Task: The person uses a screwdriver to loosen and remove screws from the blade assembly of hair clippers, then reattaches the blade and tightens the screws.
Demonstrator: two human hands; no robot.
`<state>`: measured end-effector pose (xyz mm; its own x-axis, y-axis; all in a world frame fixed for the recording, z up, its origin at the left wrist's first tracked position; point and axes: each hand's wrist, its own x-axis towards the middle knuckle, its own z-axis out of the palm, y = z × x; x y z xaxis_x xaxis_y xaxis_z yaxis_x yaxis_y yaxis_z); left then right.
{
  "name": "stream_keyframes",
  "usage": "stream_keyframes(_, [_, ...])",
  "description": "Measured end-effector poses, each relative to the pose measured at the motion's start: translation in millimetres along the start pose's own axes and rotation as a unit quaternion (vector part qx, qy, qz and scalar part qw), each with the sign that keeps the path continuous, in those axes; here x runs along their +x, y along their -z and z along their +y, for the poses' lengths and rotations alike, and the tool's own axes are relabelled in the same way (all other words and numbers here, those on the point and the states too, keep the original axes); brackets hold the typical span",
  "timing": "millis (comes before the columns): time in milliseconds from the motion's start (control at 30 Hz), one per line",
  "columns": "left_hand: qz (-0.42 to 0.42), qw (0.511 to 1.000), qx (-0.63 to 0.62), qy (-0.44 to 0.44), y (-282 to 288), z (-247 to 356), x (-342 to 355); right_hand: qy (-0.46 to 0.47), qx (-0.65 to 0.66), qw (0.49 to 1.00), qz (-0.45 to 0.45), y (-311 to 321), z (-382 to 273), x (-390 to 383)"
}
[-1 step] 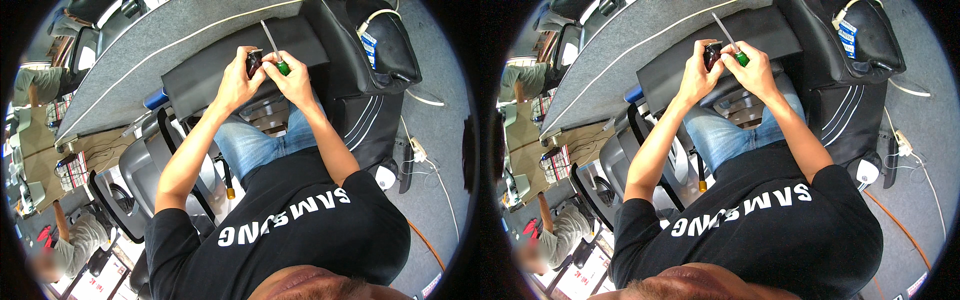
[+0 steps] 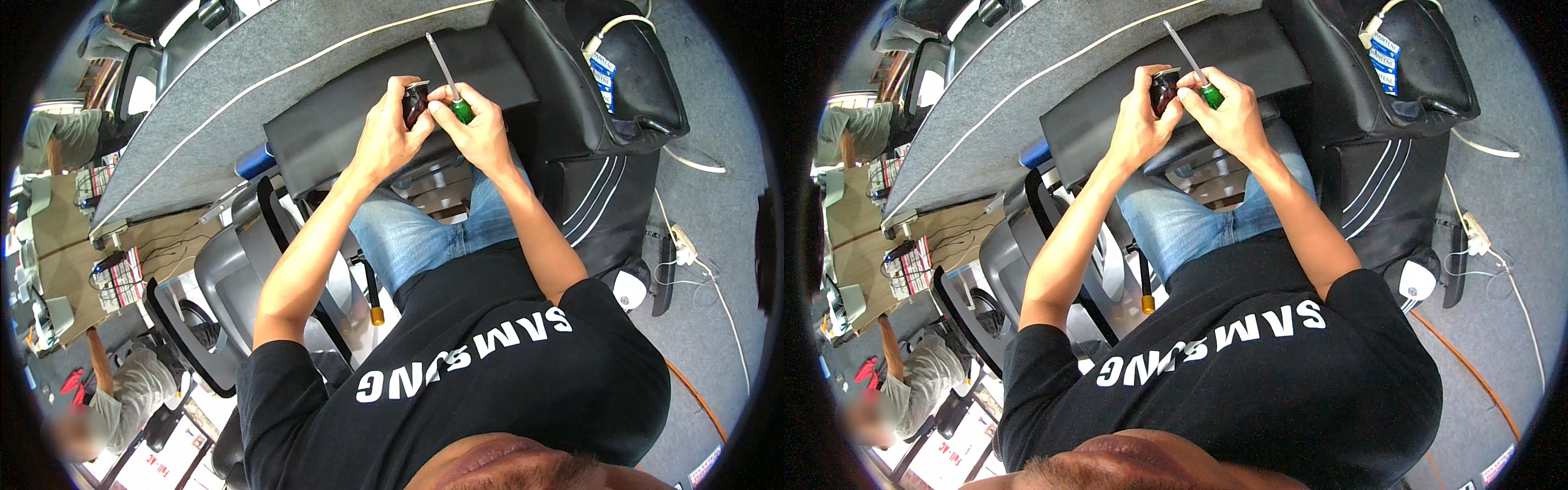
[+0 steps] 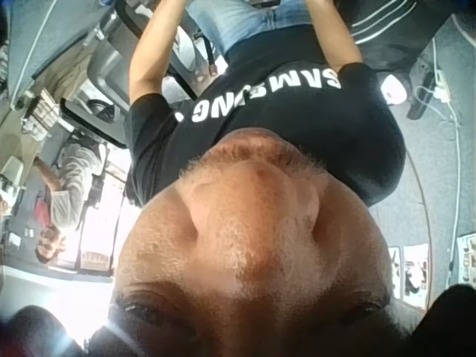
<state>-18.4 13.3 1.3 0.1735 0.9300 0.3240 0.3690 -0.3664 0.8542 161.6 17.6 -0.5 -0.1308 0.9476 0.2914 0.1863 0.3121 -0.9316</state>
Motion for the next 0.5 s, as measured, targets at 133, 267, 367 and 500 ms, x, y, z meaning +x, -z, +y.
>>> stream_keyframes(133, [-0.006, 1.000, 0.017, -0.009, 0, -1, 0, 0.023, -0.041, 0.999, -0.015, 2, -4, 1])
stream_keyframes(267, [-0.016, 0.999, 0.029, -0.005, 0, 0, 0, 0.046, -0.072, 0.996, -0.037, 6, -8, 5])
stream_keyframes(367, [-0.022, 1.000, 0.015, 0.006, -1, 0, -2, 0.092, -0.103, 0.989, -0.054, 10, -6, 9])
stream_keyframes(500, [-0.055, 0.997, -0.044, 0.027, 1, -3, -2, 0.117, -0.099, 0.983, -0.100, 19, 0, 16])
